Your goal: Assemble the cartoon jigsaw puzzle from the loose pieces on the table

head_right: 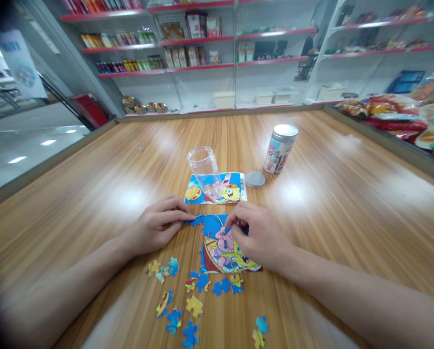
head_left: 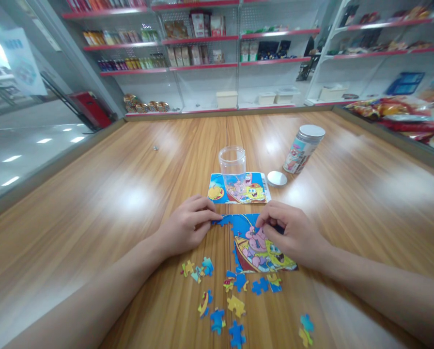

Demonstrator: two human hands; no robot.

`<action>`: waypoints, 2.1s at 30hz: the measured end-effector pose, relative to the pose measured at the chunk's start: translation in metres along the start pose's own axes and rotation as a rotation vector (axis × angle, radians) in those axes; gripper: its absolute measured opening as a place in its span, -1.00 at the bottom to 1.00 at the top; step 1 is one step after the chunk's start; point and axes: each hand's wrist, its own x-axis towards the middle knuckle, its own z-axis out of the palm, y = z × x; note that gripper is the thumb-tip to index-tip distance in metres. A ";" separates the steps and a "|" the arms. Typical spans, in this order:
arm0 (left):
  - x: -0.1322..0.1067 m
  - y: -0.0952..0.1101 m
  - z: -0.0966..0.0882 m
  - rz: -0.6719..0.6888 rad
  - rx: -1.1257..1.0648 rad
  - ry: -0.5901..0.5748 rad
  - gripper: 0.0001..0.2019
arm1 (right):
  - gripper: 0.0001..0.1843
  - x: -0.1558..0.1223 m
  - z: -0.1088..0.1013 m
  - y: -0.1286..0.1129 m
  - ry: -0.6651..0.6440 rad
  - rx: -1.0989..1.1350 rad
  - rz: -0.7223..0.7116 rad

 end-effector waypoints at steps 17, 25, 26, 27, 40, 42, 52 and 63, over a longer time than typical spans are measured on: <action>-0.001 -0.004 -0.001 -0.061 -0.038 0.013 -0.73 | -0.84 0.001 -0.001 0.000 -0.013 -0.090 -0.044; 0.001 -0.003 -0.001 -0.101 -0.050 0.045 -0.74 | -0.82 0.001 -0.003 0.001 0.001 -0.047 -0.049; 0.002 -0.003 -0.001 -0.112 -0.052 0.047 -0.75 | -0.82 0.000 -0.004 0.001 0.011 -0.033 -0.047; 0.002 -0.003 -0.001 -0.123 -0.053 0.045 -0.75 | -0.82 -0.001 -0.005 0.001 0.028 -0.016 -0.047; 0.002 -0.003 -0.003 -0.313 -0.035 0.046 -0.83 | -0.80 -0.011 -0.014 0.000 0.139 0.141 -0.102; 0.003 -0.003 -0.004 -0.302 -0.035 0.043 -0.83 | -0.80 -0.012 -0.014 0.001 0.127 0.153 -0.090; 0.002 0.000 -0.005 -0.246 -0.046 0.104 -0.85 | -0.82 -0.013 -0.017 -0.001 0.063 0.201 -0.053; 0.003 0.004 -0.007 -0.148 -0.045 0.082 -0.84 | -0.80 -0.009 -0.018 0.000 0.056 0.167 -0.046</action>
